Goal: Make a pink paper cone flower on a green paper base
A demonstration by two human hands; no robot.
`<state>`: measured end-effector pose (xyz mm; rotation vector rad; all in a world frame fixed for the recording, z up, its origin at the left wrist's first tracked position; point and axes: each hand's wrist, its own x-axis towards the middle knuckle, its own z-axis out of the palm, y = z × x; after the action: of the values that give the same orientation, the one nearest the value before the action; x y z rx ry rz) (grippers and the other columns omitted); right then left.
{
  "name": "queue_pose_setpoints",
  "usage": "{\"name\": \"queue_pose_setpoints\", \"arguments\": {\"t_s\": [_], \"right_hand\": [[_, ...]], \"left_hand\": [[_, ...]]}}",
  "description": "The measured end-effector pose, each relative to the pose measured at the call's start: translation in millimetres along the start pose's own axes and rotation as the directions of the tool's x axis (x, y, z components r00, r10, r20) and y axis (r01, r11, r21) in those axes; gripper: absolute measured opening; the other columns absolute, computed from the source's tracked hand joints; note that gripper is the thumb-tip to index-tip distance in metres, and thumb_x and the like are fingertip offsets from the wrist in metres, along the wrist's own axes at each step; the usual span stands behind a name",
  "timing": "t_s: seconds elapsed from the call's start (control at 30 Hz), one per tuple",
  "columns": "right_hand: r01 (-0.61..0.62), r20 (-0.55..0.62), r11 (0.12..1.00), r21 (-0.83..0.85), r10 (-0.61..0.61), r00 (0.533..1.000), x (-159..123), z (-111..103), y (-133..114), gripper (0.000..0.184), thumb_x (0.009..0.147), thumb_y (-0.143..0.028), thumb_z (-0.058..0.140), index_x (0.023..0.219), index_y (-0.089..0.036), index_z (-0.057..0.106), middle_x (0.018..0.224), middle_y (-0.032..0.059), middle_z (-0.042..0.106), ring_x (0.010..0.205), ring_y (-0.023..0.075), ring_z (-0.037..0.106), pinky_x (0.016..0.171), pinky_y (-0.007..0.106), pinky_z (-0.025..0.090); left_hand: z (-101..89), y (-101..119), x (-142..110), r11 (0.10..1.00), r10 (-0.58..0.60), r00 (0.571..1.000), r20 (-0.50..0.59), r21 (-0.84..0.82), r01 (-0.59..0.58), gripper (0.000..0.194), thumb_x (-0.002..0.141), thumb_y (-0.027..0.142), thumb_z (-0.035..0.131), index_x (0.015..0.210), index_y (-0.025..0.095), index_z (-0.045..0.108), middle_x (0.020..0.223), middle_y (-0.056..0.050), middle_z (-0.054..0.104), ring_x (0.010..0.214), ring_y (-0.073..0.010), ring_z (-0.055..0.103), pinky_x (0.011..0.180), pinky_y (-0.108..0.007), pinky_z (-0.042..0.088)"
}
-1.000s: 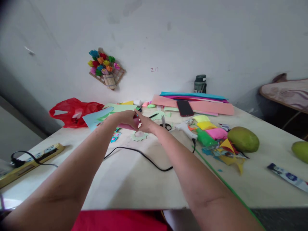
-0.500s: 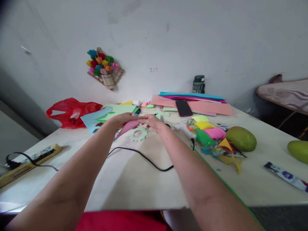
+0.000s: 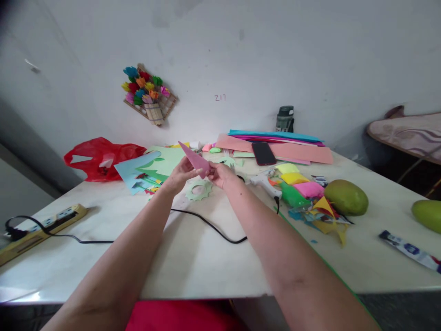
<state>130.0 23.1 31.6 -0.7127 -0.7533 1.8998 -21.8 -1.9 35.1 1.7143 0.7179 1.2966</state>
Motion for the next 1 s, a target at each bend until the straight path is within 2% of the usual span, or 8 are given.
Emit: {"name": "queue_pose_setpoints", "arguments": {"t_s": [0.1,0.17,0.23,0.33,0.47,0.67,0.77,1.0], "right_hand": [[-0.094,0.025,0.992,-0.087,0.097,0.995,-2,6,5,0.011,0.082,-0.013,0.043,0.072,-0.013,0.049,0.047,-0.0026,0.047,0.035,0.0035,0.039,0.030,0.012,0.022],[-0.124,0.007,0.962,-0.245,0.130,0.992,-3,7,8,0.014,0.082,-0.015,0.042,0.070,-0.013,0.049,0.044,-0.0025,0.046,0.034,0.0050,0.039,0.030,0.014,0.023],[-0.103,-0.068,0.882,-0.460,0.081,0.994,-2,6,10,0.015,0.081,-0.019,0.044,0.068,-0.013,0.050,0.044,-0.0006,0.049,0.034,0.0069,0.041,0.030,0.016,0.026],[-0.007,-0.116,0.744,-0.668,-0.094,0.989,0,0,11,0.010,0.075,-0.023,0.052,0.073,-0.013,0.054,0.054,0.0028,0.056,0.039,0.0092,0.046,0.035,0.021,0.035],[0.124,0.018,0.650,-0.750,-0.168,0.986,3,-10,9,0.014,0.060,-0.012,0.058,0.074,-0.015,0.058,0.073,0.0051,0.061,0.059,0.0127,0.055,0.044,0.021,0.042],[0.258,0.273,0.510,-0.821,-0.047,0.961,-1,-15,5,0.026,0.054,-0.011,0.055,0.078,-0.017,0.061,0.079,0.0027,0.062,0.068,0.0131,0.054,0.053,0.021,0.041],[0.280,0.299,0.477,-0.833,-0.036,0.954,1,-15,6,0.028,0.052,-0.008,0.051,0.077,-0.016,0.059,0.071,0.0014,0.060,0.061,0.0112,0.052,0.052,0.020,0.039],[0.347,0.363,0.253,-0.903,0.015,0.932,7,-15,10,0.045,0.049,-0.007,0.055,0.094,-0.016,0.055,0.074,0.0004,0.062,0.061,0.0117,0.053,0.054,0.020,0.039]], "left_hand": [[11.9,-6,2,0.995,0.019,0.986,-0.164,-0.092,-0.034,0.054,0.062,0.028,0.070,0.111,0.018,0.051,0.108,-0.011,0.059,0.099,-0.0218,0.056,0.082,-0.034,0.043],[13.7,-10,2,0.995,-0.014,0.971,-0.240,-0.097,-0.009,0.046,0.063,0.033,0.070,0.103,0.015,0.055,0.090,-0.008,0.064,0.081,-0.0175,0.060,0.073,-0.030,0.045],[12.4,-13,2,0.997,-0.039,0.952,-0.303,-0.075,0.017,0.039,0.063,0.038,0.069,0.090,0.013,0.058,0.074,-0.004,0.063,0.066,-0.0132,0.059,0.062,-0.025,0.044],[10.1,-14,1,0.998,-0.054,0.928,-0.369,-0.031,0.046,0.036,0.063,0.044,0.067,0.078,0.013,0.057,0.063,-0.002,0.060,0.054,-0.0097,0.053,0.050,-0.021,0.039],[11.1,-13,-1,0.995,-0.089,0.924,-0.373,0.016,0.102,0.037,0.061,0.045,0.067,0.076,0.014,0.054,0.062,-0.002,0.060,0.052,-0.0107,0.053,0.049,-0.021,0.040],[14.7,-19,0,0.984,-0.083,0.928,-0.363,0.120,0.135,0.035,0.061,0.046,0.066,0.070,0.015,0.055,0.063,-0.004,0.062,0.055,-0.0135,0.055,0.054,-0.025,0.043],[15.4,-20,-1,0.982,-0.077,0.930,-0.361,0.135,0.134,0.034,0.062,0.047,0.065,0.070,0.015,0.055,0.063,-0.004,0.061,0.054,-0.0127,0.054,0.052,-0.024,0.042],[14.3,-21,-4,0.979,-0.080,0.933,-0.350,0.149,0.140,0.037,0.063,0.049,0.064,0.073,0.014,0.055,0.065,-0.004,0.062,0.056,-0.0127,0.055,0.055,-0.023,0.043]]}}
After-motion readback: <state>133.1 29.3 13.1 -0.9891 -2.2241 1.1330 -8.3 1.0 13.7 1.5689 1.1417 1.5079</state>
